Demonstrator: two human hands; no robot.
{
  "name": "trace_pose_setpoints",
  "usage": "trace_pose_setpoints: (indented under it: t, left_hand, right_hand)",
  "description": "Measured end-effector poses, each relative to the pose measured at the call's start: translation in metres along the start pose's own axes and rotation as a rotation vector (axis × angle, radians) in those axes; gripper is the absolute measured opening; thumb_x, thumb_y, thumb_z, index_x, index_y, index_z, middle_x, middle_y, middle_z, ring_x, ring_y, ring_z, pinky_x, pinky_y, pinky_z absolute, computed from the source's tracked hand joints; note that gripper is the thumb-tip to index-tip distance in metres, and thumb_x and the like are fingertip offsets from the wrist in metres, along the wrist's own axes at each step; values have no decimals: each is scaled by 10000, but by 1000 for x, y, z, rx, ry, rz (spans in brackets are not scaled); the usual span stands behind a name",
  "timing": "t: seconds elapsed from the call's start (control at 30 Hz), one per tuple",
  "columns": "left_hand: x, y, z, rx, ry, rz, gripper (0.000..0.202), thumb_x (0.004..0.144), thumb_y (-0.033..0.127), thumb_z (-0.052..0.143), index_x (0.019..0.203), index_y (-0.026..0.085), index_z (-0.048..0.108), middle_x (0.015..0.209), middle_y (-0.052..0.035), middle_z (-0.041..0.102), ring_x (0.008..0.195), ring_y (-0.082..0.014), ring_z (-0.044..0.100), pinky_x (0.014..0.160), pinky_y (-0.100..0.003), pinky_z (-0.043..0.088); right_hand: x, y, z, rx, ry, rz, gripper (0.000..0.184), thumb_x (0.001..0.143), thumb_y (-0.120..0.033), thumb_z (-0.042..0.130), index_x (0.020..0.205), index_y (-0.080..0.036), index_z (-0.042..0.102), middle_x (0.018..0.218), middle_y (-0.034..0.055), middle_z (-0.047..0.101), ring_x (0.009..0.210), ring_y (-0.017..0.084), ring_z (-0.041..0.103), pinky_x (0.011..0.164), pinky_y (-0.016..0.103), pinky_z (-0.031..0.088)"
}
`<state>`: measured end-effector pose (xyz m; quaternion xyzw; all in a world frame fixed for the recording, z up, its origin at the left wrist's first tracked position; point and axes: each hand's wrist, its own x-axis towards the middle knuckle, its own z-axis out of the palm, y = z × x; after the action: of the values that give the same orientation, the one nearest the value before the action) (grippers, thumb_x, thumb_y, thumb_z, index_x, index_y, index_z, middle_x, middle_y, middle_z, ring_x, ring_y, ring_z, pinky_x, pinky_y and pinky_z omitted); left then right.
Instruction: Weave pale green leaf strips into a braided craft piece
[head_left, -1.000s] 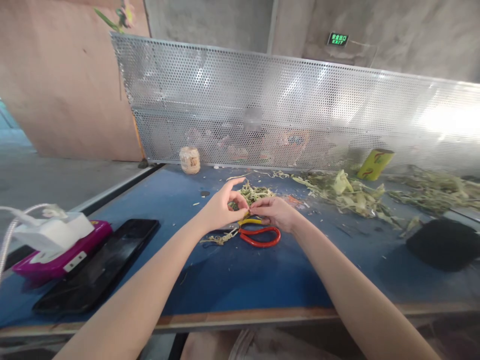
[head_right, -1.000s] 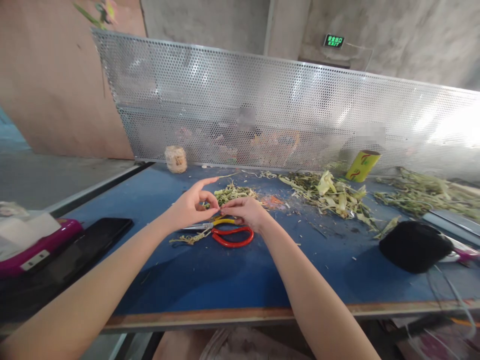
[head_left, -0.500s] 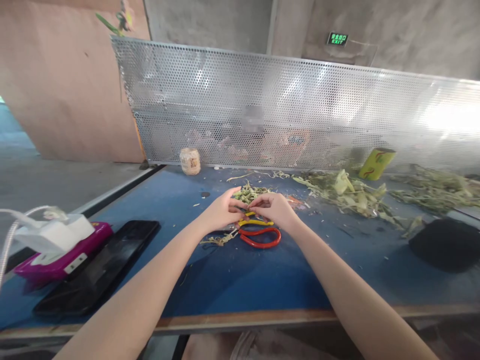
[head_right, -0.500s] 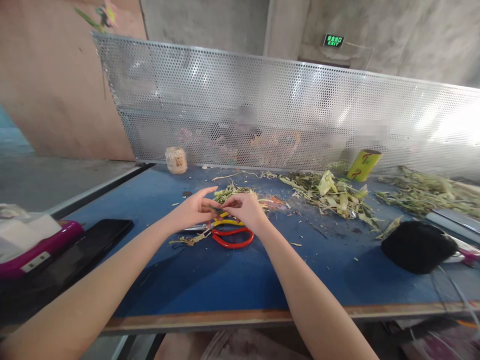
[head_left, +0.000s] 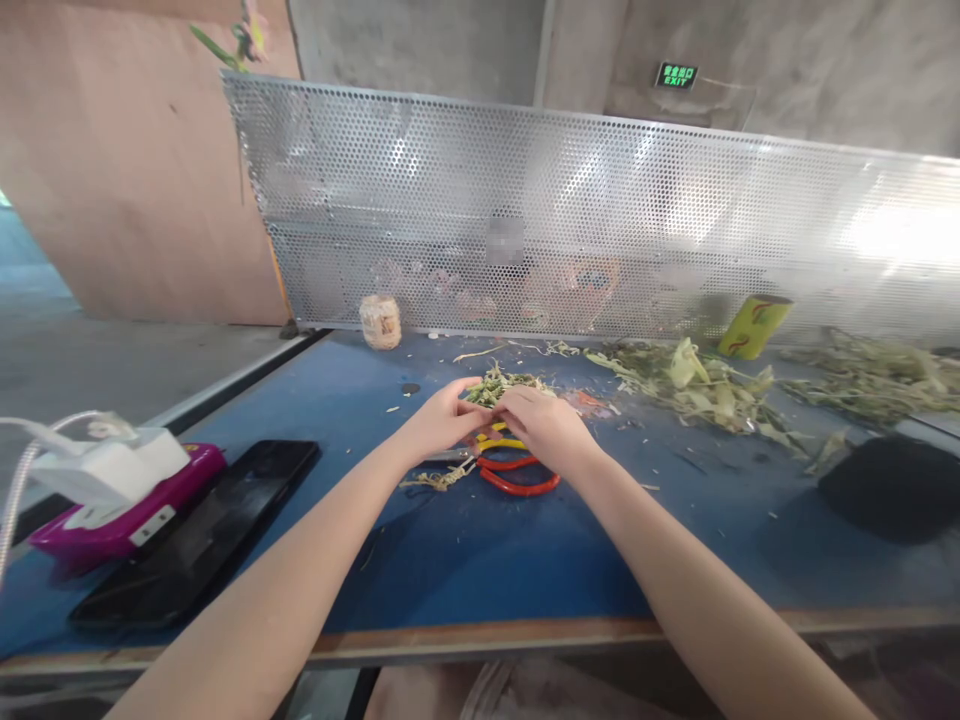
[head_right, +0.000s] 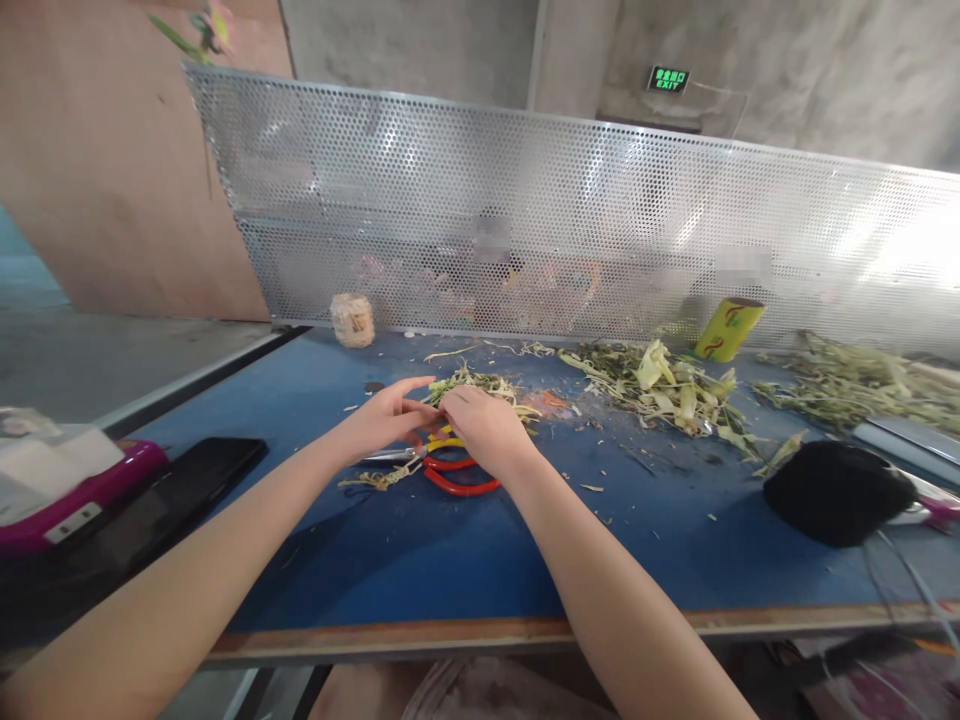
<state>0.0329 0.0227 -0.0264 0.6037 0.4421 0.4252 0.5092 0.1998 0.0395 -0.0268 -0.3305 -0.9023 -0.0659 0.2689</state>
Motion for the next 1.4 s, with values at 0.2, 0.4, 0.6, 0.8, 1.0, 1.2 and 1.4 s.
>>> trace_pose_setpoints:
  t: [0.2,0.4,0.6,0.8,1.0,1.2,1.4]
  left_hand:
    - [1,0,0,-148,21,-56,606,756,186,551,1279,126,250,836,-102,669,746,-198,647,594,-304,511]
    - [3,-2,0,-66,61,-1,654,701,48,567,1273,118,256,891,-109,658,734,-169,622,537,-263,505]
    - [4,-5,2,-79,53,13,668,684,57,590,1268,109,270,853,-111,659,738,-191,626,557,-281,492]
    - [5,-6,3,-121,66,27,687,677,81,618,1271,96,273,800,-98,658,692,-182,617,549,-284,480]
    - [4,-2,4,-205,79,28,707,680,40,603,1292,94,254,760,-68,655,627,-134,592,534,-247,463]
    - [1,-3,3,-305,59,6,803,632,16,635,1318,102,226,762,-69,670,594,-122,580,542,-252,446]
    - [3,-5,3,-312,77,2,829,620,57,669,1318,90,223,690,-35,655,535,-105,558,536,-254,442]
  right_hand:
    - [-2,-2,2,-13,22,-32,184,852,-153,364,877,-161,546,903,68,584,818,135,545,613,212,395]
    - [0,3,5,-42,77,-92,190,850,-175,382,821,-157,568,846,83,609,856,165,525,667,249,407]
    - [-1,5,5,-19,57,-82,214,849,-137,364,835,-155,576,869,81,613,843,158,539,689,254,427]
    - [-1,6,8,40,116,-96,226,833,-116,368,830,-159,590,898,74,625,882,161,549,741,273,439]
    - [-3,6,9,91,192,-121,212,832,-144,393,823,-176,602,918,54,640,886,151,557,760,262,440]
    - [-3,8,11,151,264,-125,198,822,-137,419,824,-186,611,880,37,648,862,140,560,766,256,440]
    - [-2,8,11,203,309,-145,171,796,-114,458,785,-192,610,844,28,648,831,138,571,758,250,449]
